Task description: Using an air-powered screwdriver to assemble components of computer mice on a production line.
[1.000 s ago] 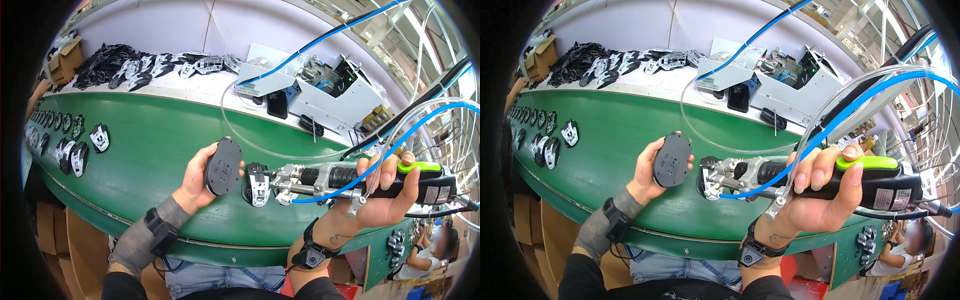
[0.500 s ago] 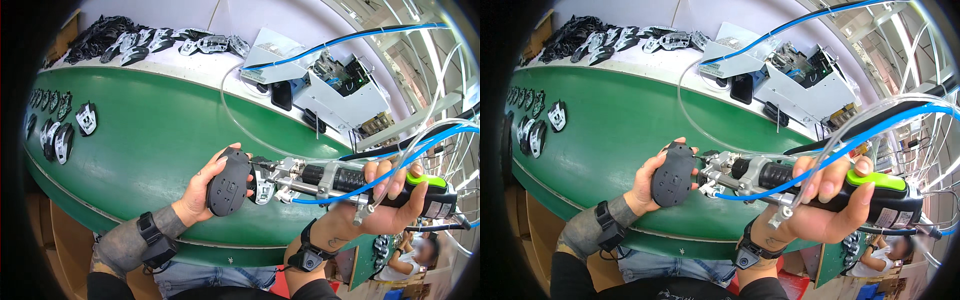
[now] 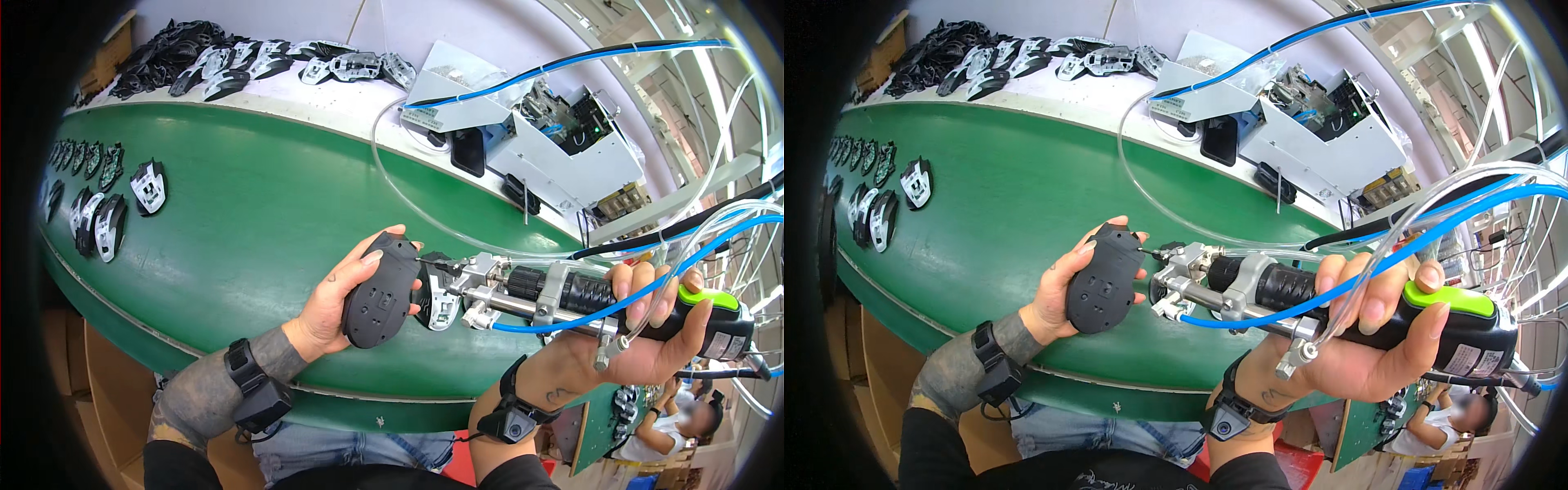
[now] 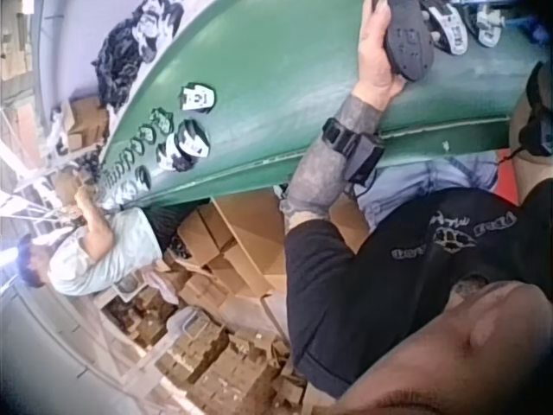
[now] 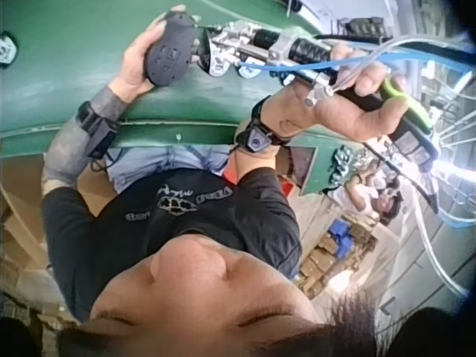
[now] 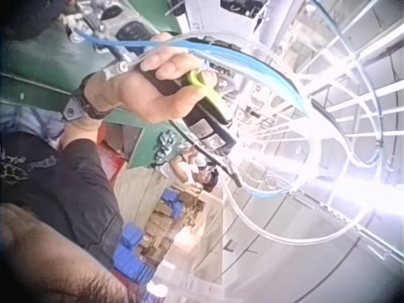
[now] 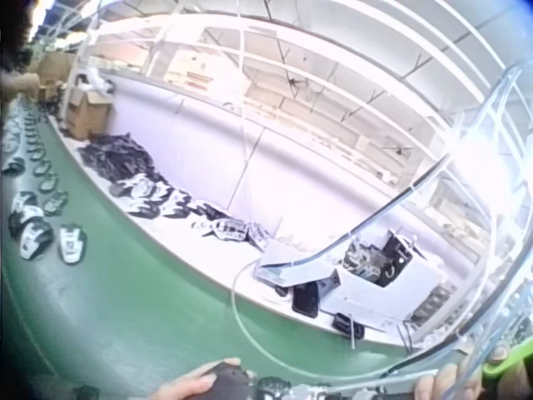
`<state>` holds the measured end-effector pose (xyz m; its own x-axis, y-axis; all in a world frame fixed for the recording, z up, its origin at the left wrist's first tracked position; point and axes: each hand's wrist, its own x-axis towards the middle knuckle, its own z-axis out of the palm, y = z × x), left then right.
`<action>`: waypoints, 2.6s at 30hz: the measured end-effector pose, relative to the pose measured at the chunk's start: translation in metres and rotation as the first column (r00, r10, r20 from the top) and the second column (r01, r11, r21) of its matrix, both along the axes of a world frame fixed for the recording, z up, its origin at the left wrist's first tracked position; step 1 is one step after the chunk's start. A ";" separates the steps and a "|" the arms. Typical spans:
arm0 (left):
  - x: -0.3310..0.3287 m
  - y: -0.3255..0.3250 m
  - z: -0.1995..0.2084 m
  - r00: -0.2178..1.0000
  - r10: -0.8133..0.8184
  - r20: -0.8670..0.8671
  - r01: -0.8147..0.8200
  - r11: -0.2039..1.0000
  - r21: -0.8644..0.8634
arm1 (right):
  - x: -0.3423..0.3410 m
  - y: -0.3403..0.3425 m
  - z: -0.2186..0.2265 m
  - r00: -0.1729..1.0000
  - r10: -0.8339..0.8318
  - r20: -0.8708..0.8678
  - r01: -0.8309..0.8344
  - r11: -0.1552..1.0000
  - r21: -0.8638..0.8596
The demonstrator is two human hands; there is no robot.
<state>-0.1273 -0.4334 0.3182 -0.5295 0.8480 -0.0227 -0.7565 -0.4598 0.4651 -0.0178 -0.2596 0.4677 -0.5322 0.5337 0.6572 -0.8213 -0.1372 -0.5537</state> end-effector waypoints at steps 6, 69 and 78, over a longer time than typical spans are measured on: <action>0.001 0.000 0.004 1.000 0.005 -0.016 -0.005 1.000 -0.013 | -0.001 0.002 -0.003 0.999 0.039 0.004 -0.039 0.999 0.019; -0.021 -0.010 -0.003 0.960 0.279 0.007 -0.270 0.935 -0.229 | 0.028 -0.017 0.031 0.969 0.195 0.153 -0.198 0.980 0.004; -0.012 -0.006 0.004 0.978 0.204 0.039 -0.198 0.973 -0.117 | 0.004 -0.051 0.027 0.980 0.168 0.110 -0.171 0.985 0.026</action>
<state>-0.1392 -0.4392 0.3223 -0.6848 0.7146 -0.1426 -0.6774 -0.5522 0.4860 -0.0135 -0.3106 0.4946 -0.6814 0.4073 0.6081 -0.7234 -0.2482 -0.6443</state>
